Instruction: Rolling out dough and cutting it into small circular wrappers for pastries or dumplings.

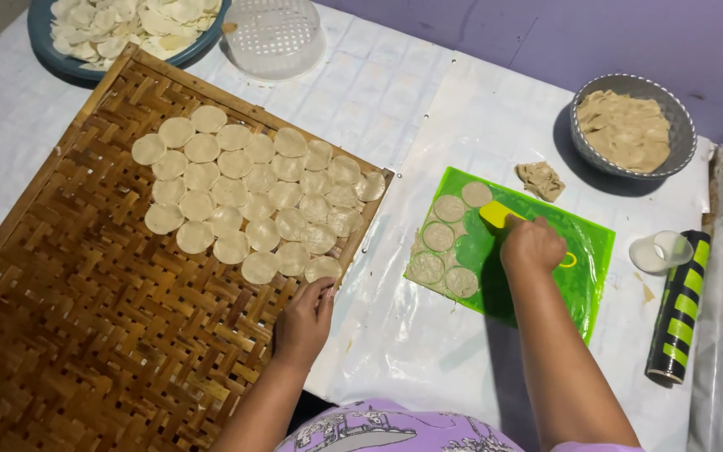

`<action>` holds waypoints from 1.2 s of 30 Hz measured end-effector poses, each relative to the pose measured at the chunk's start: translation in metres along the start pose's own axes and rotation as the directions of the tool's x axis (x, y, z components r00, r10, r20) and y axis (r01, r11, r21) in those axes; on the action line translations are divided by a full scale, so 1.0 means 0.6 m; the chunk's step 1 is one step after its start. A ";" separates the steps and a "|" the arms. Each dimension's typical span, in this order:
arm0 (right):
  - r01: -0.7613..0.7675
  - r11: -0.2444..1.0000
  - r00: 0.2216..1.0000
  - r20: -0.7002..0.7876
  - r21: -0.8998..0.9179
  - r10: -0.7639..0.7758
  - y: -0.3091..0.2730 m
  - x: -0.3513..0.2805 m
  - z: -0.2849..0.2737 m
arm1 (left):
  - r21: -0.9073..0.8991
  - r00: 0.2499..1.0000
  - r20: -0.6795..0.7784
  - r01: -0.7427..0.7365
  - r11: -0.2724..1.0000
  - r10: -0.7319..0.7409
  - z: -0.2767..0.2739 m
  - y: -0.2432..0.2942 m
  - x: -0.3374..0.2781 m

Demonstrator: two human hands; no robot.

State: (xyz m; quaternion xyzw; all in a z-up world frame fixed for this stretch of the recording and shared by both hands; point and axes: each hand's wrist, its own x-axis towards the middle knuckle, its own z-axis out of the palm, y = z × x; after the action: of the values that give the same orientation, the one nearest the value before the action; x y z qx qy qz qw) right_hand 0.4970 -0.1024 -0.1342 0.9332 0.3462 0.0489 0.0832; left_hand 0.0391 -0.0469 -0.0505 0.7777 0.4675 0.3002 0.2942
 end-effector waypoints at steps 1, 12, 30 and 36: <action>-0.001 1.000 1.000 -0.001 0.000 0.001 0.001 -0.002 -0.008 | -0.001 1.000 -0.001 -0.001 1.000 0.001 -0.001 0.002 0.000; 0.120 0.910 0.986 -0.151 0.396 -0.064 -0.015 -0.058 -0.133 | -0.289 0.997 -0.008 0.076 0.954 -0.082 0.012 0.030 0.024; 0.718 0.591 0.695 -0.325 0.369 -0.642 -0.165 -0.316 -0.354 | -0.798 0.785 0.453 0.568 0.202 -0.422 0.022 -0.013 0.079; 0.585 0.742 0.797 -0.062 0.328 -0.601 -0.198 -0.329 -0.341 | -0.155 0.685 0.243 0.726 0.669 -0.687 -0.159 0.100 0.095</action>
State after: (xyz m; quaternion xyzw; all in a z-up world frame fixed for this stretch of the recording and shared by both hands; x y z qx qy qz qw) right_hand 0.2414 -0.1182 0.0377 0.7758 0.6256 -0.0613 -0.0551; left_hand 0.0235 -0.0021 0.0663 0.5154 0.6669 0.1512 0.5164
